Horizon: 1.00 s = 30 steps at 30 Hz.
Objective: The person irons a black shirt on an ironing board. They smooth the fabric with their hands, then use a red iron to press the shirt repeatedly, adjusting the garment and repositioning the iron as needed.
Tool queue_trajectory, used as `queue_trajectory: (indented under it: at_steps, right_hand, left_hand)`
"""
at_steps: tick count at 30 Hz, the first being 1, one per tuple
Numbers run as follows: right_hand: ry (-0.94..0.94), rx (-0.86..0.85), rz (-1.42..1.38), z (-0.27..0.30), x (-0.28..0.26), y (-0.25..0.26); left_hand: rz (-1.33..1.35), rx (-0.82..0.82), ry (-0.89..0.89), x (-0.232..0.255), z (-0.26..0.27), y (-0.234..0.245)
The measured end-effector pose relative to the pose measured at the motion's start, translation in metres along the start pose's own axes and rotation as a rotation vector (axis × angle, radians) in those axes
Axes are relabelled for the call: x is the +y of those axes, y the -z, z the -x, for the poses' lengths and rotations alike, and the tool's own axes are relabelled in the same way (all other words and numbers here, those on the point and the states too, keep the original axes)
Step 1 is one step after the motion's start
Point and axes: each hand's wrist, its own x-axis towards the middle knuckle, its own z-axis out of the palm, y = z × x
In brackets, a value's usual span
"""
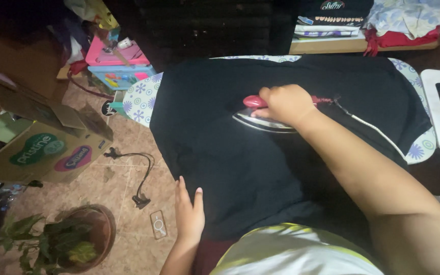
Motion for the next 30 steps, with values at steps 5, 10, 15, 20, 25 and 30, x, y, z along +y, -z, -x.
queue_trajectory:
  at_steps: [5, 10, 15, 20, 25, 30]
  right_hand:
    - [-0.067, 0.025, 0.004, -0.016, -0.004, -0.007]
    - [-0.307, -0.071, -0.122, -0.026, -0.012, 0.007]
    - [-0.424, -0.081, -0.158, -0.034, -0.012, 0.013]
    - [-0.392, -0.096, -0.204, -0.028, -0.005, 0.013]
    - [0.001, -0.128, -0.051, -0.012, 0.016, 0.005]
    - [0.15, -0.063, -0.035, 0.005, 0.017, -0.001]
  left_hand:
    - [0.006, 0.034, -0.069, -0.013, -0.003, -0.005]
    - [0.03, 0.033, -0.073, -0.007, -0.001, -0.003]
    - [0.033, 0.03, -0.067, -0.009, -0.003, -0.001]
    - [0.039, 0.021, -0.075, -0.008, -0.003, -0.001]
    - [-0.013, -0.024, -0.012, 0.0, 0.0, 0.004]
    - [0.017, -0.002, -0.027, -0.006, -0.003, -0.004]
